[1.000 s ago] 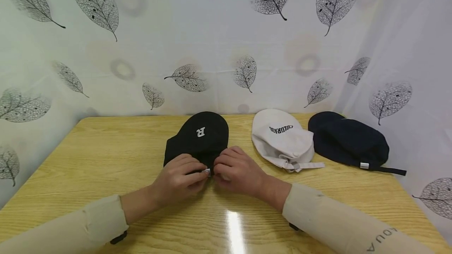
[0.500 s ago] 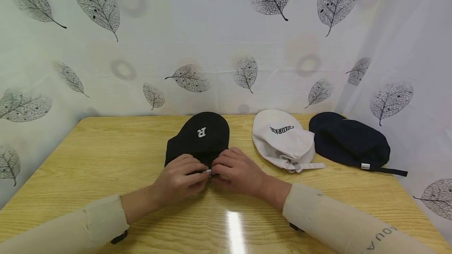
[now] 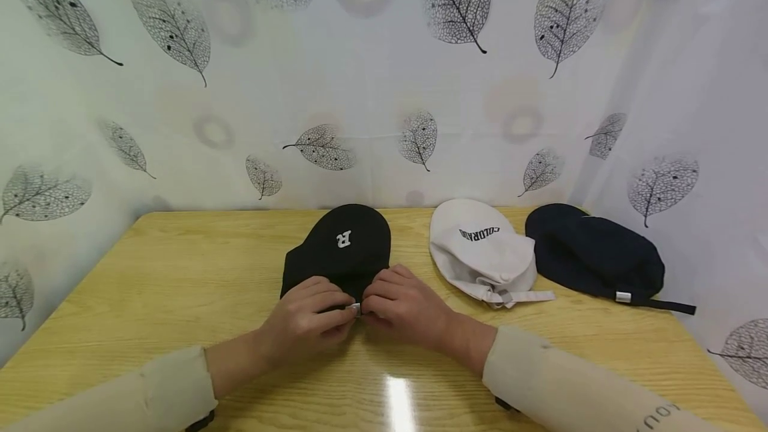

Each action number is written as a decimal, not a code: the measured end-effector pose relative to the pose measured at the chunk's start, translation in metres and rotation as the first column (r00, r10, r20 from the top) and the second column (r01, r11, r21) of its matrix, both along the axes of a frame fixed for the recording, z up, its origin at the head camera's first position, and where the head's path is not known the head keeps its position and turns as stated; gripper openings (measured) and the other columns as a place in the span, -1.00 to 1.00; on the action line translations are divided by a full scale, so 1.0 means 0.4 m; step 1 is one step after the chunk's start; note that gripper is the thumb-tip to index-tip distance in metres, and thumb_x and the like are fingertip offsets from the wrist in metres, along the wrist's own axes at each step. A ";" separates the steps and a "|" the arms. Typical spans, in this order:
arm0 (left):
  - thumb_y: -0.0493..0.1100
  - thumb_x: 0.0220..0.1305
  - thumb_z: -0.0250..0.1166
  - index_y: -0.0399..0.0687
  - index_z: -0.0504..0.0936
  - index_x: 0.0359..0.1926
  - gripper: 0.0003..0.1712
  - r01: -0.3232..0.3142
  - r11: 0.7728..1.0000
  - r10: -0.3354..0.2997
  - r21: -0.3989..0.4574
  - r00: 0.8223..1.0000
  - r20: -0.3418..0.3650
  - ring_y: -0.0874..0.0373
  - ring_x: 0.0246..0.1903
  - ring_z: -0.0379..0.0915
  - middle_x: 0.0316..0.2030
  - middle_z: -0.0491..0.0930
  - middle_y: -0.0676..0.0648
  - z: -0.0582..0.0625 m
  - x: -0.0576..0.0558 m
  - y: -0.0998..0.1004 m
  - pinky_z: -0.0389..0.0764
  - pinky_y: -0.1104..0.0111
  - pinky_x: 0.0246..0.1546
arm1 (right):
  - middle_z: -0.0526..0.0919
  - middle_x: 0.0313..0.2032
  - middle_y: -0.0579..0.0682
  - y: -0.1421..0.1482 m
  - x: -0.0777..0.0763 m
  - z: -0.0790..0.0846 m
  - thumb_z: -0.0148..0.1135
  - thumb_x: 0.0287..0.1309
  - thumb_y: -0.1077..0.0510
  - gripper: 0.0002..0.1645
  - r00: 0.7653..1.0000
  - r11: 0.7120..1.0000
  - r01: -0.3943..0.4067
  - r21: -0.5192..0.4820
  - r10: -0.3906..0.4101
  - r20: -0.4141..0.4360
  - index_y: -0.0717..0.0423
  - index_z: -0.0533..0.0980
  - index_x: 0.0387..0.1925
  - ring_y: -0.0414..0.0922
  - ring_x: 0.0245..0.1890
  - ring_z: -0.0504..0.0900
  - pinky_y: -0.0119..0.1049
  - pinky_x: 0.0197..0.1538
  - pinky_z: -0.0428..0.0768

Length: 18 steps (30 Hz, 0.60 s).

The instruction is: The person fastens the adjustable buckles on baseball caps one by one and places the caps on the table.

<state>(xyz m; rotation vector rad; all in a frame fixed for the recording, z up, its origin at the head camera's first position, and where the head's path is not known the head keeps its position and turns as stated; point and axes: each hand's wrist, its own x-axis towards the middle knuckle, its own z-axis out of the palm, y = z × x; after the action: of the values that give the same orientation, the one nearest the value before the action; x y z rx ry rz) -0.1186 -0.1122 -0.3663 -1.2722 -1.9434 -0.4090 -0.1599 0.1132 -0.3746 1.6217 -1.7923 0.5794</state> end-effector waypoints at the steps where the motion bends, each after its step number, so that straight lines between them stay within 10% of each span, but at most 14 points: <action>1: -0.26 0.03 0.44 -0.03 0.82 -0.35 -0.89 -0.008 1.000 0.008 0.000 1.000 0.006 0.23 -0.39 0.62 -0.40 0.73 0.03 -0.001 0.003 0.000 0.62 0.40 -0.23 | 0.67 -0.29 -0.12 0.000 0.002 -0.002 0.48 0.01 0.24 -0.83 1.000 1.000 0.005 -0.002 -0.005 0.005 0.02 0.62 -0.36 -0.14 -0.22 0.58 -0.24 -0.06 0.50; 18: -0.31 -0.01 0.43 -0.07 0.78 -0.41 -0.91 0.038 0.998 -0.039 0.059 0.999 0.011 0.22 -0.42 0.58 -0.43 0.70 0.02 -0.012 0.011 0.014 0.61 0.39 -0.28 | 0.63 -0.32 -0.14 0.008 0.004 -0.006 0.38 0.02 0.23 -0.88 0.999 0.999 0.036 0.016 -0.035 -0.040 -0.01 0.57 -0.42 -0.15 -0.25 0.56 -0.24 -0.06 0.49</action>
<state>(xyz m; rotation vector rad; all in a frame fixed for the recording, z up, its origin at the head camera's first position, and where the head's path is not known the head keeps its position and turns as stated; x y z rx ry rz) -0.1144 -0.1067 -0.3712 -1.2738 -1.9060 -0.4908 -0.1582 0.1162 -0.3769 1.5984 -1.7974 0.5139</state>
